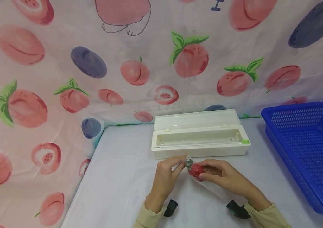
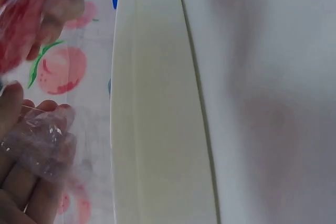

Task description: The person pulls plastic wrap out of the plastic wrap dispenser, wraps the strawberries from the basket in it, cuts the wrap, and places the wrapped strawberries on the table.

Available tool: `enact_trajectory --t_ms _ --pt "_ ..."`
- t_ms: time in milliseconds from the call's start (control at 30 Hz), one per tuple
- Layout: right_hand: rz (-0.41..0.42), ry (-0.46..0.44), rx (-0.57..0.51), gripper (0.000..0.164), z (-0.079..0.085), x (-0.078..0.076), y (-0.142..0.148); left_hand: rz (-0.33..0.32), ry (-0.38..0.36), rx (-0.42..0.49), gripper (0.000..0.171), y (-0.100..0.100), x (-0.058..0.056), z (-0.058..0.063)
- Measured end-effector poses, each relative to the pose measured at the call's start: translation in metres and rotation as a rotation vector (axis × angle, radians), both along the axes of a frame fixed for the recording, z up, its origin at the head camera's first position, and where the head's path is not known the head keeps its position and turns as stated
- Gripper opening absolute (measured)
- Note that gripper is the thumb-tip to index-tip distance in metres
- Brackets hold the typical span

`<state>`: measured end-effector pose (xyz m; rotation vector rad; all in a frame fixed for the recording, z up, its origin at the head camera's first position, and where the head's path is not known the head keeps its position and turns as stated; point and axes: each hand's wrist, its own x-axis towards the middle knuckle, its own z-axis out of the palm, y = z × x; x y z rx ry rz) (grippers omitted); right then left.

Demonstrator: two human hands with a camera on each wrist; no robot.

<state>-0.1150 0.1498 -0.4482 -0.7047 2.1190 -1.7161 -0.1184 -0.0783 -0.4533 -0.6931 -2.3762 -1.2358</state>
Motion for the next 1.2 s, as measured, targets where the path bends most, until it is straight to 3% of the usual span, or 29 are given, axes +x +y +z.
enact_trajectory --t_ms 133,400,800,867,1100,1200 --pt "-0.008 0.028 -0.034 0.032 0.0002 0.0015 -0.0027 -0.019 -0.066 0.039 0.018 0.0047 0.0015 -0.0022" --pt "-0.017 0.096 -0.130 0.031 -0.0019 0.0041 -0.0062 -0.155 -0.241 0.118 0.025 0.0056 0.0029 0.0028" --pt "-0.127 0.061 -0.111 0.035 0.0034 0.0036 -0.0069 -0.161 -0.335 0.050 0.044 0.0035 0.0033 0.0063" --pt "-0.132 0.056 -0.116 0.034 0.0039 0.0033 -0.0072 -0.130 -0.330 0.070 0.035 0.0038 0.0038 0.0065" --pt "-0.133 0.057 -0.137 0.033 0.0038 0.0034 -0.0078 -0.009 -0.101 0.223 0.012 0.0009 0.0003 0.0060" --pt "-0.121 0.070 -0.159 0.033 0.0023 0.0043 -0.0081 0.023 -0.067 0.258 0.009 -0.0001 -0.0011 0.0049"
